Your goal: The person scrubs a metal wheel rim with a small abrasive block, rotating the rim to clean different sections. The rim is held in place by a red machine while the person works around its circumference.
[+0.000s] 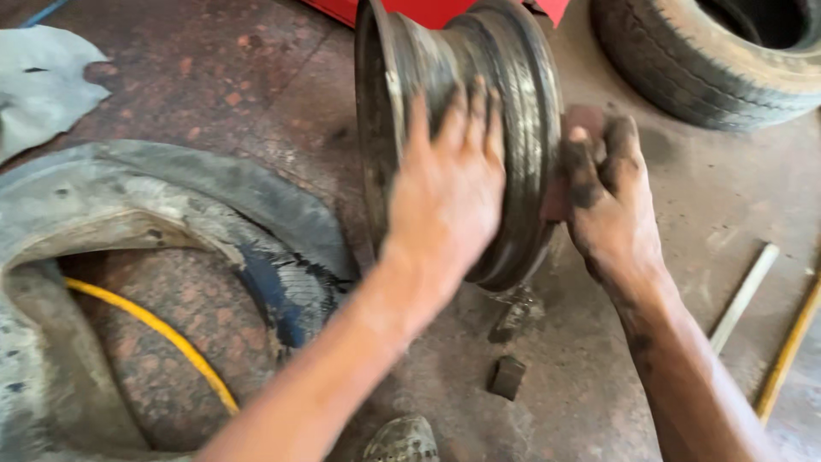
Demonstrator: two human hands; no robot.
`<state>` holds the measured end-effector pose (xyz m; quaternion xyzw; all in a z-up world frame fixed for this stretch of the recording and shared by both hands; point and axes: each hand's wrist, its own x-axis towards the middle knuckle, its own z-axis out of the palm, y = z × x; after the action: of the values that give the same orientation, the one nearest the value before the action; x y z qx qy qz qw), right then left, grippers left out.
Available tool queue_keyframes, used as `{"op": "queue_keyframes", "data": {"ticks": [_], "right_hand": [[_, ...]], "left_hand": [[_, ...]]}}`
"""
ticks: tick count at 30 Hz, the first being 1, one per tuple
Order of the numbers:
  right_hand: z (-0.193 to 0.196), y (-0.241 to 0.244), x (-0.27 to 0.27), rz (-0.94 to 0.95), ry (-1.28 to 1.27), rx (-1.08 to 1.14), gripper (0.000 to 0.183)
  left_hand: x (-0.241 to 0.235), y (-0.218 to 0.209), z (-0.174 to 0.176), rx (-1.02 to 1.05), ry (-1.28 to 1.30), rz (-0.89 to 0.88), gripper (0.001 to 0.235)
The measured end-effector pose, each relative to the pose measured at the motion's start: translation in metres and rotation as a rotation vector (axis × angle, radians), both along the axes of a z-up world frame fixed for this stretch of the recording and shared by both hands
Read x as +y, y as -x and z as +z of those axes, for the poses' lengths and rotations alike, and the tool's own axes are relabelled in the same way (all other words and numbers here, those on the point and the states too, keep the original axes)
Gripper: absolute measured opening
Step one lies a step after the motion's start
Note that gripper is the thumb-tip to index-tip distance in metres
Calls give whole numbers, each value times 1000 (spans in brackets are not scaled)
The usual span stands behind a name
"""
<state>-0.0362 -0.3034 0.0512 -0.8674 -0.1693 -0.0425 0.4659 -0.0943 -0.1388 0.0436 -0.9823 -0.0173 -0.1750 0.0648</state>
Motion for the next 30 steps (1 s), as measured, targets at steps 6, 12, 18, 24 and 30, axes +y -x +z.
{"op": "queue_keyframes", "data": {"ticks": [6,12,18,24,30], "right_hand": [[40,20,15,25,-20,-214,21],[1,31,46,4,242,-667,29],[-39,39,61,-103,489,-761,23],[-27,49,66,2,761,-786,65],[24,-55,111,194,963,-511,52]], "left_hand": [[75,-43,23,-128,380,70,40],[79,-57,4,-350,462,70,32],[71,-60,-6,-368,465,78,28],[74,-70,-40,-571,806,59,65],[88,-87,-48,-511,887,125,54]]}}
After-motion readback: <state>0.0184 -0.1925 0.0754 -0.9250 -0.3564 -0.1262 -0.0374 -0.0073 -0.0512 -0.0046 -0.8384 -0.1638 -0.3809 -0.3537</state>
